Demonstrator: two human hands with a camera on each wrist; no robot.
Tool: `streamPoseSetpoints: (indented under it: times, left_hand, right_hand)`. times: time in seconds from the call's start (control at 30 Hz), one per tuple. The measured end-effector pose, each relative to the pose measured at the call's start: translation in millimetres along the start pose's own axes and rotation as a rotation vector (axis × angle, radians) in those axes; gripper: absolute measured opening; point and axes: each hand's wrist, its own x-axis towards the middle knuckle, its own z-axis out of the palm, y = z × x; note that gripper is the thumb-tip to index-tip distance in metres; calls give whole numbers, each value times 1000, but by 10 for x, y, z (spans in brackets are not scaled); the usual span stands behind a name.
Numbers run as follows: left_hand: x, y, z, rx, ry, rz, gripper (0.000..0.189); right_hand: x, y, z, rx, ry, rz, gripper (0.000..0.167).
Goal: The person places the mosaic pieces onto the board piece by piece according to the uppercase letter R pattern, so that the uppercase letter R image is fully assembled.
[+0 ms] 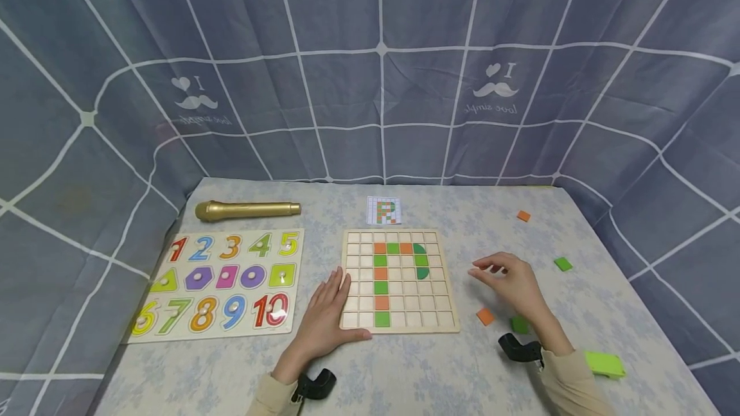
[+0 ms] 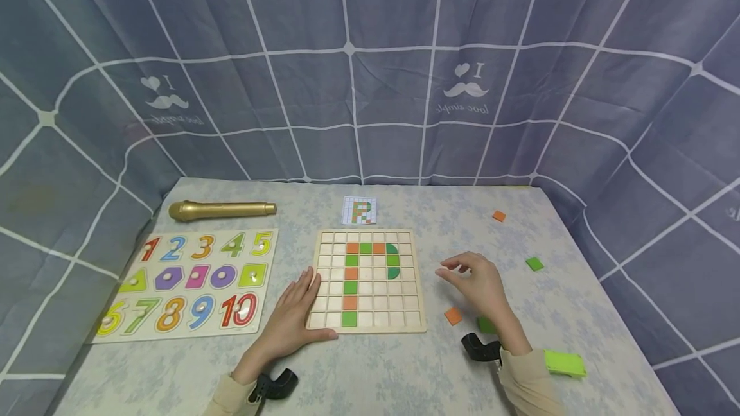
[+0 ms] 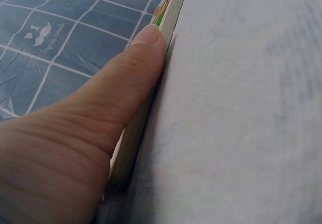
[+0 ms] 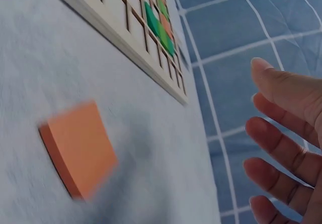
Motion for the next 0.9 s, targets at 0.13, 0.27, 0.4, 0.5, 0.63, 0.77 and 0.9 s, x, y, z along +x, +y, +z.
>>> streamPoseSetpoints:
  times: [0.13,0.27,0.4,0.5,0.63,0.77,0.9]
  left_hand:
    - [-6,9,-11,-10,-1,4,113]
    - [-6,7,-12,-12,0,6,112]
    - [-3,2,-6,-12,1,11,112]
    - [-2,-4,-3,-6,-5,10,112]
    - [-4,-7,0,-2,-8,10,113]
    - [-3,-4,-5,-4,-3,10,112]
    - [-2,-3,-7,-4,-2,11,112]
  right_hand:
    - [-15,89,-148,-38,49,28,23]
    - [-6,161,-349,-95,61,92,30]
    - [-3,198,-584,-141,20,159,36]
    - [8,262,-730,-190,-9,204,39]
    - [14,406,-902,-236,-29,252,40]
    - [20,578,-1042,-259,-65,303,45]
    - [38,702,-1151,-262,-138,346,50]
